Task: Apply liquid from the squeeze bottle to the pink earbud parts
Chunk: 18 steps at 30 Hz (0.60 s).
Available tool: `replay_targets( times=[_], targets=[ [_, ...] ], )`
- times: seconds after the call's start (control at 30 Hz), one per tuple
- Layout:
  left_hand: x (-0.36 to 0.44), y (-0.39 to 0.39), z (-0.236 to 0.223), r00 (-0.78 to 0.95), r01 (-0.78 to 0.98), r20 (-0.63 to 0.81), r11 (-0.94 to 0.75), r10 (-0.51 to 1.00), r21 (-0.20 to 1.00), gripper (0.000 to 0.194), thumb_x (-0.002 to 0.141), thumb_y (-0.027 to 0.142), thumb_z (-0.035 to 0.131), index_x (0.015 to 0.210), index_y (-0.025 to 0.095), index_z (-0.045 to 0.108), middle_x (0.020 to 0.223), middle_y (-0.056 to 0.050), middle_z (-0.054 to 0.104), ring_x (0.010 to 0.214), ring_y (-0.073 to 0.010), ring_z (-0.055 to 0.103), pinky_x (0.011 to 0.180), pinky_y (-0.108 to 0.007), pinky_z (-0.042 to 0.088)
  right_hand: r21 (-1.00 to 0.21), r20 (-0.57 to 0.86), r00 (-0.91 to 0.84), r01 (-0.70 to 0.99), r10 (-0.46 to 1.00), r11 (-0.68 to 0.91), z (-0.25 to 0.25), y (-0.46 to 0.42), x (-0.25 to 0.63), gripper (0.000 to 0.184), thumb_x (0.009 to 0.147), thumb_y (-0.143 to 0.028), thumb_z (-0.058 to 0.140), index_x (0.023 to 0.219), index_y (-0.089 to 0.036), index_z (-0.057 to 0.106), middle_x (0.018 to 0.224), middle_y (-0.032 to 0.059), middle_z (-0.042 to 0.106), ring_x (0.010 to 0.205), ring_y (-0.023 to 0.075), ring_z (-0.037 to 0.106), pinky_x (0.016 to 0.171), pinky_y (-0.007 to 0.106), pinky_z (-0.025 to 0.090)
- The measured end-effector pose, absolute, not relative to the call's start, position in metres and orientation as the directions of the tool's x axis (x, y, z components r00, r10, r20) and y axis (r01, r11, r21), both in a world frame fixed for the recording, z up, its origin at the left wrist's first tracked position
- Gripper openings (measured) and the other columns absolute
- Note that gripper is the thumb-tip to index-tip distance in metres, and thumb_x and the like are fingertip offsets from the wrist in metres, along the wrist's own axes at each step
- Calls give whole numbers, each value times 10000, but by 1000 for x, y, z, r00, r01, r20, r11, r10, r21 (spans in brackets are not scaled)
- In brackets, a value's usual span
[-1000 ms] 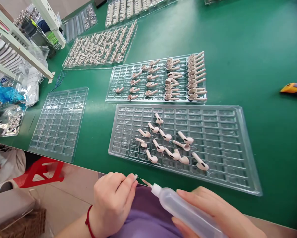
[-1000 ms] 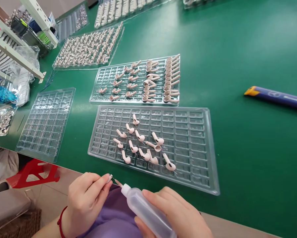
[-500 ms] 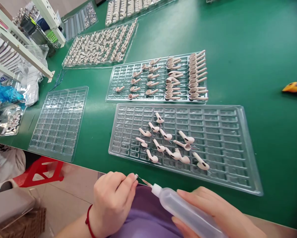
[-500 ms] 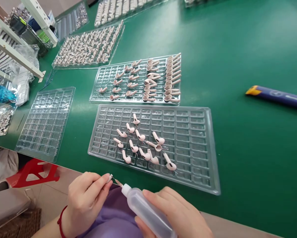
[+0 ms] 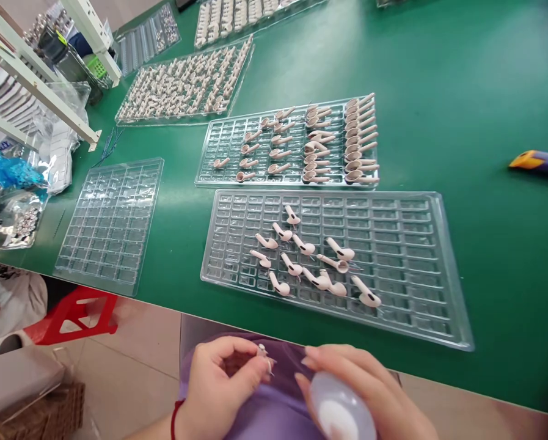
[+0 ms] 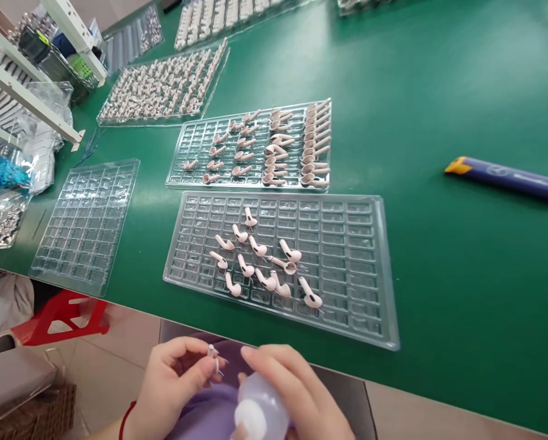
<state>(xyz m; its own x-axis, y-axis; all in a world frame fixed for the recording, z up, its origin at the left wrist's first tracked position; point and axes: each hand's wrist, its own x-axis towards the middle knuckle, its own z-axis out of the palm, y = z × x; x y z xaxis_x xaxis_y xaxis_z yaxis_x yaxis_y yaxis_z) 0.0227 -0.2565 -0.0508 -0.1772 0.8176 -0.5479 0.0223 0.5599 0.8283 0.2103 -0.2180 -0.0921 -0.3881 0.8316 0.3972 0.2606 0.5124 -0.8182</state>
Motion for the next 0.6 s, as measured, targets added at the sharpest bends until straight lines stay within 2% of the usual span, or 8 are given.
replay_targets(
  times=[0.07,0.17,0.3,0.6],
  targets=[
    [26,-256,-57,-133,-237,-686,649,715,723,244,741,357,799,771,133,705,719,-82,764,618,-153,698,570,-202,529,-763,486,-394,244,780,599,-91,-214,201,339,852,-68,602,1181,-145,569,925,80,617,798,165,622,683,267,536],
    [29,-252,-65,-113,-392,-720,634,685,666,298,684,371,846,711,119,687,667,-80,754,571,-137,677,556,-200,518,-668,561,-413,285,717,687,-90,-209,193,211,869,-54,529,1048,-135,605,875,70,594,801,178,564,733,323,482],
    [29,-249,-69,-117,-417,-727,631,676,654,311,647,365,872,669,106,702,628,-77,743,524,-122,649,525,-192,503,-635,555,-429,335,713,696,-91,-206,191,179,865,-32,510,985,-128,603,878,78,591,828,191,535,782,357,431],
    [24,-242,-70,-69,-374,-701,633,710,678,252,673,347,852,662,118,749,621,-60,739,493,-97,600,514,-184,482,-641,534,-415,369,736,673,-92,-208,188,167,854,-41,534,975,-141,588,865,74,609,819,186,527,759,350,431]
  ],
)
